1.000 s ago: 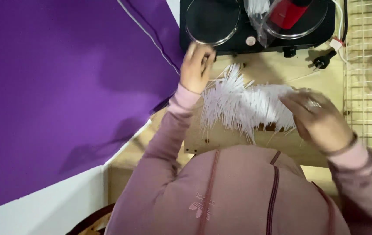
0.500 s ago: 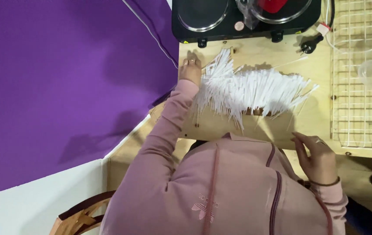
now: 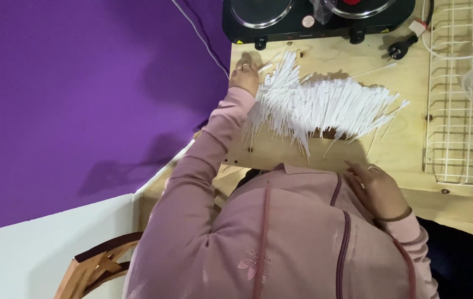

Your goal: The person repeatedly picks up bundles of white taper candles from a wooden table, separates them, and places them into a plastic bag on a hot plate. The person continues this sorting process throughout the clip.

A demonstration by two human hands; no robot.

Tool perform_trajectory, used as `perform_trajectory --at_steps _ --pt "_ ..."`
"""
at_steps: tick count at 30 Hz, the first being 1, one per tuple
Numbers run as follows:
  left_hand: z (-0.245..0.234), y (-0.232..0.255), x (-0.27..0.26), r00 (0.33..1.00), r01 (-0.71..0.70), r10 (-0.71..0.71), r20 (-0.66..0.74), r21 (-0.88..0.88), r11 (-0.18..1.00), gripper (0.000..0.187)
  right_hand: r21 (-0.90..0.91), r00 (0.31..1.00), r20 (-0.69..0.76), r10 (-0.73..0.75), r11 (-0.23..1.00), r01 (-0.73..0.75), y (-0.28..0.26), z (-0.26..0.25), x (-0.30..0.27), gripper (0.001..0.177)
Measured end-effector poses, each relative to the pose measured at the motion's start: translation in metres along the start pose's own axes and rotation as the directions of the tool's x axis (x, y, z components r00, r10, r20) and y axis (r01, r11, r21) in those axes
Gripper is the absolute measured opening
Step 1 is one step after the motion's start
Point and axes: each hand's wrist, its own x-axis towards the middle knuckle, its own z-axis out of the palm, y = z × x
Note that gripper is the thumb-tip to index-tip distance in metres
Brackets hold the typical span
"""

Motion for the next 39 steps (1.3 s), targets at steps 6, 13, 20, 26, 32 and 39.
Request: perform_trajectory --at_steps 6,13,20,26,32,39 --pt "-0.101 -0.009 -0.048 0.983 0.17 -0.119 0.14 -0.448 0.878 0.047 -0.008 1.0 0.012 0.018 1.0 -0.018 0.006 -0.001 0.016 0.034" --pt "-0.255 0.101 -0.14 0.817 -0.13 0.553 -0.162 -0.987 -0.096 0.021 0.266 0.959 -0.277 -0.051 0.955 0.128 -0.053 -0.068 0.082 0.052" --pt "-0.269 0.132 -0.167 0.719 0.255 0.692 -0.067 -0.9 -0.352 0.013 0.555 0.904 -0.42 -0.085 0.764 0.33 -0.051 -0.072 0.113 0.03" --pt "-0.243 0.141 -0.185 0.813 0.306 0.581 -0.041 -0.818 -0.486 0.021 0.598 0.935 -0.353 0.037 0.777 0.195 -0.066 -0.068 0.101 0.024" --pt "-0.243 0.139 -0.184 0.823 0.286 0.567 -0.017 -0.851 -0.441 0.01 0.558 0.962 -0.268 0.044 0.821 0.118 -0.076 -0.072 0.093 0.031" --pt "-0.249 0.135 -0.181 0.892 0.246 0.447 0.064 -0.899 -0.362 0.012 0.69 0.972 -0.194 0.133 0.723 0.039 -0.063 -0.036 0.095 0.016"
